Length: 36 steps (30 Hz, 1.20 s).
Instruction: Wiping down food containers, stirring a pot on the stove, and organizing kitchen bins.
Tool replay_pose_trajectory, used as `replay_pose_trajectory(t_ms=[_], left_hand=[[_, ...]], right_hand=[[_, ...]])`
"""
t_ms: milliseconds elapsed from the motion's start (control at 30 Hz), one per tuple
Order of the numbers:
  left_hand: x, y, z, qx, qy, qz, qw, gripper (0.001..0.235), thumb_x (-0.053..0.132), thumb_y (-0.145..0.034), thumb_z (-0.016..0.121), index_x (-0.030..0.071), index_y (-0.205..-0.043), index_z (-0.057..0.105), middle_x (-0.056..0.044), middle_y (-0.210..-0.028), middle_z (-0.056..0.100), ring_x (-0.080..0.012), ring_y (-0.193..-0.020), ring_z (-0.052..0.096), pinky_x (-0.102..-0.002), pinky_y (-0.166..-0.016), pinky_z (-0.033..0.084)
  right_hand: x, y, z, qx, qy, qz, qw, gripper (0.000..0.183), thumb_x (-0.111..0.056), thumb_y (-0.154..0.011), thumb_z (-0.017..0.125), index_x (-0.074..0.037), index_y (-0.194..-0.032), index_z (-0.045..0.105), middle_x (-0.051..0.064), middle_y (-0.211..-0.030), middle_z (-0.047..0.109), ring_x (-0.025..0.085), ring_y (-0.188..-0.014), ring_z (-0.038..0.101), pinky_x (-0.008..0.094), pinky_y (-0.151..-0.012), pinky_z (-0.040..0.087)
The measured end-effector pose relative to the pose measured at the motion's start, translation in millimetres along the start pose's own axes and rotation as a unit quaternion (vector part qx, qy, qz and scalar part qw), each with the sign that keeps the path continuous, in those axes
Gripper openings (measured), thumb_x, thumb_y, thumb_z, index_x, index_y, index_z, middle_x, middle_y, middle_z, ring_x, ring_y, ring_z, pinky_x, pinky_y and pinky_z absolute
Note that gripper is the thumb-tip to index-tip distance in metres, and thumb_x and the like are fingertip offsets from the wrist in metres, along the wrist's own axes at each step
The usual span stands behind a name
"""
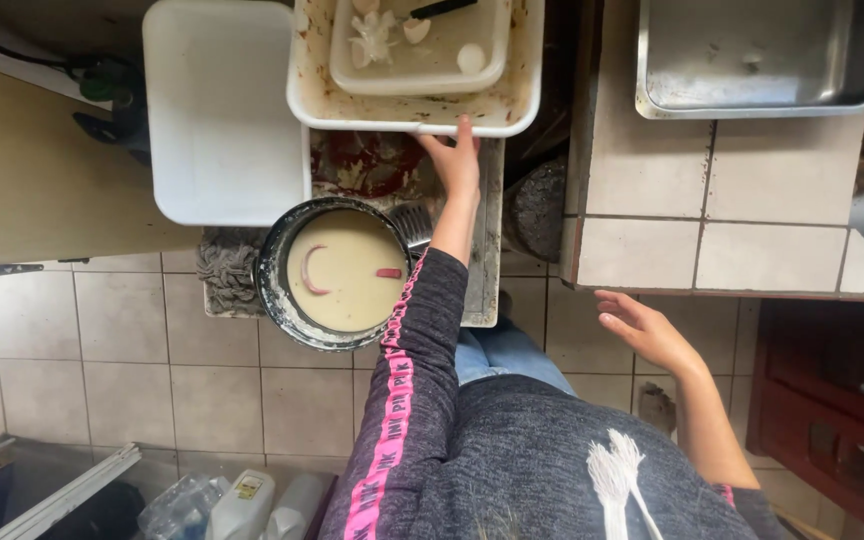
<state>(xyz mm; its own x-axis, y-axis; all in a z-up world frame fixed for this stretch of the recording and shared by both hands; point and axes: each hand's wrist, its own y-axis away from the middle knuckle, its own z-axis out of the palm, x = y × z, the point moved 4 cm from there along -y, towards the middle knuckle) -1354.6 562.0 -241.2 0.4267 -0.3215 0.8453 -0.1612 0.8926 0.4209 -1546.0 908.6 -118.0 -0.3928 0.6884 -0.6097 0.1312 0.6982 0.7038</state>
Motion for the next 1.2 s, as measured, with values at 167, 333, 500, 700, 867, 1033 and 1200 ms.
replay_pose_trajectory(t_ms=[167, 333, 500, 700, 867, 1033, 1200], left_hand=[[-7, -8, -23, -0.044, -0.030, -0.018, 0.998, 0.094, 0.019, -0.092, 0.075, 0.019, -0.163, 0.013, -0.019, -0.140, 0.053, -0.0238, -0.093, 0.063, -0.037, -0.071, 0.057], [44, 13, -83, -0.106, -0.090, -0.098, 0.985, 0.086, 0.021, -0.095, 0.073, 0.010, -0.157, 0.013, -0.019, -0.133, 0.059, -0.0235, -0.092, 0.072, -0.033, -0.076, 0.063], [151, 108, -177, -0.062, -0.059, 0.129, 0.988, 0.048, 0.013, -0.104, 0.063, 0.003, -0.146, 0.042, -0.016, -0.123, 0.060, -0.0172, -0.088, 0.071, -0.028, -0.075, 0.061], [145, 205, -269, 0.046, -0.126, 0.191, 0.972, 0.039, 0.003, -0.102, 0.066, 0.003, -0.135, 0.046, -0.009, -0.097, 0.061, -0.0101, -0.072, 0.059, -0.022, -0.063, 0.049], [132, 245, -309, 0.079, -0.113, 0.161, 0.977, 0.032, 0.006, -0.103, 0.061, 0.002, -0.134, 0.051, -0.009, -0.104, 0.068, -0.0092, -0.079, 0.066, -0.021, -0.069, 0.055], [116, 244, -363, 0.063, -0.100, 0.135, 0.984, 0.026, 0.005, -0.102, 0.062, 0.000, -0.127, 0.055, -0.007, -0.108, 0.064, -0.0108, -0.079, 0.068, -0.024, -0.067, 0.056], [146, 257, -433, 0.053, -0.121, 0.100, 0.986, 0.027, 0.006, -0.100, 0.063, 0.001, -0.127, 0.056, -0.007, -0.108, 0.065, -0.0112, -0.080, 0.068, -0.024, -0.068, 0.057]], right_hand=[[2, 1, 2, -0.007, -0.012, -0.021, 1.000, 0.056, -0.036, -0.096, 0.062, -0.018, -0.147, 0.054, 0.011, -0.139, 0.067, 0.023, -0.131, 0.061, 0.038, -0.106, 0.048], [-9, 2, 0, -0.014, 0.026, -0.032, 0.999, 0.054, -0.034, -0.096, 0.063, -0.019, -0.148, 0.053, 0.010, -0.139, 0.066, 0.022, -0.131, 0.060, 0.038, -0.106, 0.048], [-17, -19, 21, -0.055, 0.035, -0.085, 0.994, 0.054, -0.031, -0.096, 0.064, -0.018, -0.147, 0.054, 0.010, -0.136, 0.068, 0.023, -0.124, 0.065, 0.037, -0.102, 0.053], [-41, -76, 117, -0.178, 0.107, -0.152, 0.966, 0.051, -0.034, -0.095, 0.066, -0.013, -0.141, 0.060, 0.010, -0.129, 0.073, 0.022, -0.115, 0.072, 0.037, -0.097, 0.057], [-38, -130, 229, -0.307, -0.070, -0.022, 0.949, 0.057, -0.038, -0.102, 0.054, -0.007, -0.149, 0.048, 0.016, -0.136, 0.066, 0.027, -0.118, 0.067, 0.041, -0.097, 0.057], [-26, -201, 283, -0.246, -0.400, 0.077, 0.880, 0.042, -0.046, -0.108, 0.045, -0.008, -0.119, 0.061, 0.011, -0.107, 0.065, 0.025, -0.094, 0.066, 0.040, -0.084, 0.060], [-16, -218, 253, 0.036, -0.150, -0.027, 0.988, 0.042, -0.046, -0.110, 0.050, -0.007, -0.110, 0.066, 0.009, -0.086, 0.064, 0.026, -0.073, 0.063, 0.043, -0.068, 0.054]])
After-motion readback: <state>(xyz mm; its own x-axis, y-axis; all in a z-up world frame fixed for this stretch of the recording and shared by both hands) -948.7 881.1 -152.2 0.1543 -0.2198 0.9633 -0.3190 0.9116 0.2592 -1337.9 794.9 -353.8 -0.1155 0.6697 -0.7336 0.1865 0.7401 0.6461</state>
